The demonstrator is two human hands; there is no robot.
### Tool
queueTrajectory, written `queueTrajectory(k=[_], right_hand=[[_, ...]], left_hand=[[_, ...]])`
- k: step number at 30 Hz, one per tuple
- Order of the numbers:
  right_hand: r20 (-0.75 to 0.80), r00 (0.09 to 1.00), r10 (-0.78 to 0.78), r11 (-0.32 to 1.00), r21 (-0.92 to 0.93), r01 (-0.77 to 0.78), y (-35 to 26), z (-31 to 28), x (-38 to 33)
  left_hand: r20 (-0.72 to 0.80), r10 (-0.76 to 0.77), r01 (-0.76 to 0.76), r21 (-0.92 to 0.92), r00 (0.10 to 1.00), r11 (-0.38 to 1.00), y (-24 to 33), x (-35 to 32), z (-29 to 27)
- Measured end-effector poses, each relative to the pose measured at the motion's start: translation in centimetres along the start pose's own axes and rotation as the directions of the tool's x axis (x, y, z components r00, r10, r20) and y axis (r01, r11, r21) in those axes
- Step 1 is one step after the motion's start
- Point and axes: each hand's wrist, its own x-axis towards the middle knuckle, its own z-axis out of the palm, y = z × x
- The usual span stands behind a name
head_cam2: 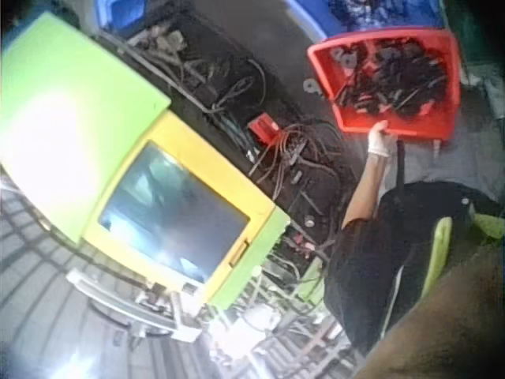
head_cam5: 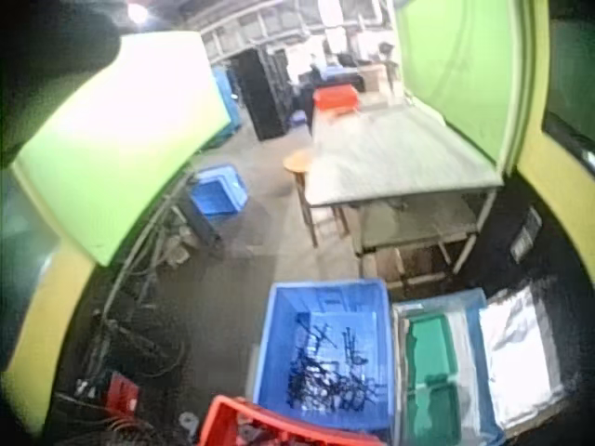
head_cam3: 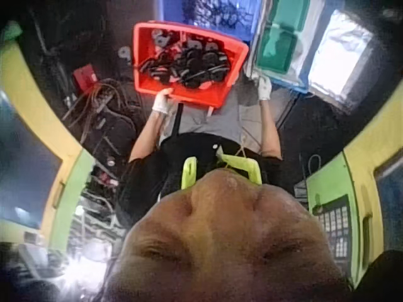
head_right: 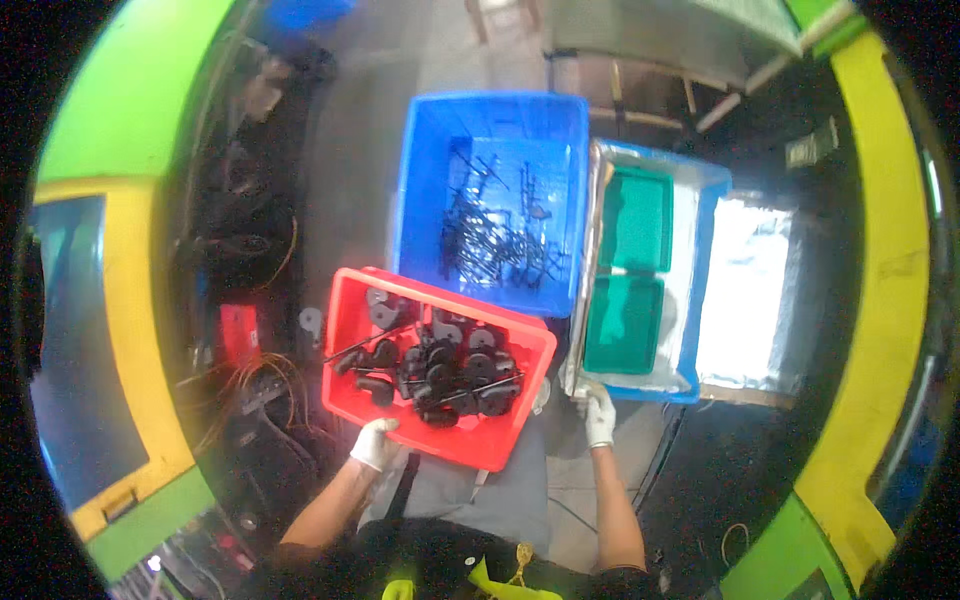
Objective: The person sorts black plastic molded parts by hand, taking them from a large black crate and placing them into red and green trays.
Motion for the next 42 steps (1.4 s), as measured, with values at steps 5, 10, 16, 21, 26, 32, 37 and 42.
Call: queueTrajectory(k=[5, 10, 16, 21, 26, 32, 37, 42], right_hand=[[0.124, 0.971, -0.203, 0.979, 0.042, 0.2, -10.4, 6.4, -7.4], [0.185, 0.931, -0.316, 0.944, -0.041, 0.328, -10.1, 10.1, -8.2], [0.285, 0.893, -0.347, 0.882, 0.423, 0.207, -11.8, 13.6, -5.1], [0.367, 0.891, -0.266, 0.776, 0.63, -0.028, -16.5, 16.6, -7.0], [0.335, 0.921, -0.2, 0.769, 0.636, -0.064, -21.5, 19.2, -7.4], [0.375, 0.9, -0.222, 0.715, 0.691, -0.111, -19.3, 21.4, -3.4], [0.433, 0.839, -0.329, 0.625, 0.766, -0.15, -19.6, 22.0, 0.0], [0.345, 0.865, -0.365, 0.675, 0.738, -0.01, -18.1, 16.4, -6.4]], left_hand=[[-0.003, 0.156, -0.156, -0.115, 0.988, 0.981, -0.1, -0.5, 1.8], [0.011, 0.177, -0.175, -0.098, 0.984, 0.98, 1.5, 2.1, 0.3], [0.085, 0.408, -0.417, 0.133, 0.909, 0.899, 2.9, 2.0, 3.9], [0.024, 0.51, -0.505, 0.19, 0.86, 0.842, 5.1, -0.4, 6.4], [0.043, 0.526, -0.521, 0.229, 0.849, 0.822, 7.2, -0.4, 8.1], [0.06, 0.594, -0.582, 0.301, 0.802, 0.755, 8.6, 0.1, 8.7], [0.033, 0.628, -0.609, 0.289, 0.777, 0.738, 8.9, 0.3, 9.6], [0.032, 0.603, -0.6, 0.164, 0.797, 0.783, 3.2, -2.6, 7.3]])
